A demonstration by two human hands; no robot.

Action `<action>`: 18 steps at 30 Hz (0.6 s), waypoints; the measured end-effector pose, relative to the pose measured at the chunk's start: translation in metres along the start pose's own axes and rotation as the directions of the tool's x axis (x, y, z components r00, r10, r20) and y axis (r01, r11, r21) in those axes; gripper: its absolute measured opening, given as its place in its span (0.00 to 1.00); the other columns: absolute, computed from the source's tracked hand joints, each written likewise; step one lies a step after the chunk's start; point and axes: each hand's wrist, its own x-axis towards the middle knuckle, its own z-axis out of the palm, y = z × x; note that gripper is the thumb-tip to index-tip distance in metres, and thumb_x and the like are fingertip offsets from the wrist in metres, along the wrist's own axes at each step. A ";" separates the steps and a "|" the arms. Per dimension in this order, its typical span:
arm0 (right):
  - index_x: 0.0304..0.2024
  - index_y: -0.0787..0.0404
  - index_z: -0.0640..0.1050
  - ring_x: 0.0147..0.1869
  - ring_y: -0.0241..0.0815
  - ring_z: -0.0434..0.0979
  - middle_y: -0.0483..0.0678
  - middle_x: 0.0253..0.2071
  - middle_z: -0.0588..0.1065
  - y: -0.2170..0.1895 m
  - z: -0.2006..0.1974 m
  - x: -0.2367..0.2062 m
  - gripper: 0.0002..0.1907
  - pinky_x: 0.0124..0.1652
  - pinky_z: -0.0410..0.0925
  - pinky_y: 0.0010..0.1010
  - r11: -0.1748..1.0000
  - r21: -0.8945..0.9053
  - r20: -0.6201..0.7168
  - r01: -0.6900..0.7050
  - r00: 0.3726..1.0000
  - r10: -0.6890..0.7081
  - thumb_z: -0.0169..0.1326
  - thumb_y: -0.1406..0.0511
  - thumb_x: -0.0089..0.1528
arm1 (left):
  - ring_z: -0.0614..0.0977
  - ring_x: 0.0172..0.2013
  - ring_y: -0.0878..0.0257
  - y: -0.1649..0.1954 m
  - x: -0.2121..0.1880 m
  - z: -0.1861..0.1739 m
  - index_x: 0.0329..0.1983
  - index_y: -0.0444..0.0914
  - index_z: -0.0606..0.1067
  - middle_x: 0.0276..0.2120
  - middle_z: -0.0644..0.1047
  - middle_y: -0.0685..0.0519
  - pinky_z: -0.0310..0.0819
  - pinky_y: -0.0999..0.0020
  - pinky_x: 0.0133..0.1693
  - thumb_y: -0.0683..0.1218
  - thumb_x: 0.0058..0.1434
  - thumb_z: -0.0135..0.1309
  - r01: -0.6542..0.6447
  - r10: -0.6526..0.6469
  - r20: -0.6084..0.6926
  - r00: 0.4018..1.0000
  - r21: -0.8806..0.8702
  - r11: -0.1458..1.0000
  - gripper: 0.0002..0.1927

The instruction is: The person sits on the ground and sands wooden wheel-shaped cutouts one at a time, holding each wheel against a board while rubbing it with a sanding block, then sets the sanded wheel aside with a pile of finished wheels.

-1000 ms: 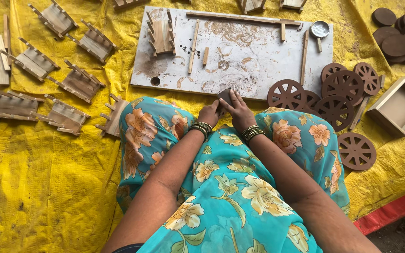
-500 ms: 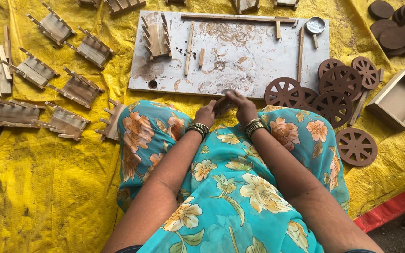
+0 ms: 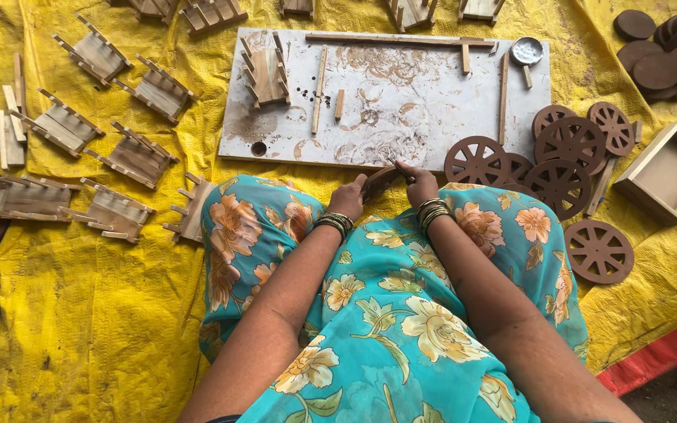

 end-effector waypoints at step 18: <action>0.62 0.39 0.77 0.47 0.49 0.81 0.58 0.46 0.81 0.001 -0.008 0.007 0.37 0.47 0.72 0.35 0.997 -0.049 0.004 -0.066 0.998 0.066 0.51 0.81 0.57 | 0.79 0.48 0.41 -0.003 0.005 0.003 0.58 0.40 0.70 0.50 0.78 0.41 0.74 0.49 0.51 0.42 0.56 0.57 -0.161 0.167 -0.133 0.977 0.058 0.985 0.25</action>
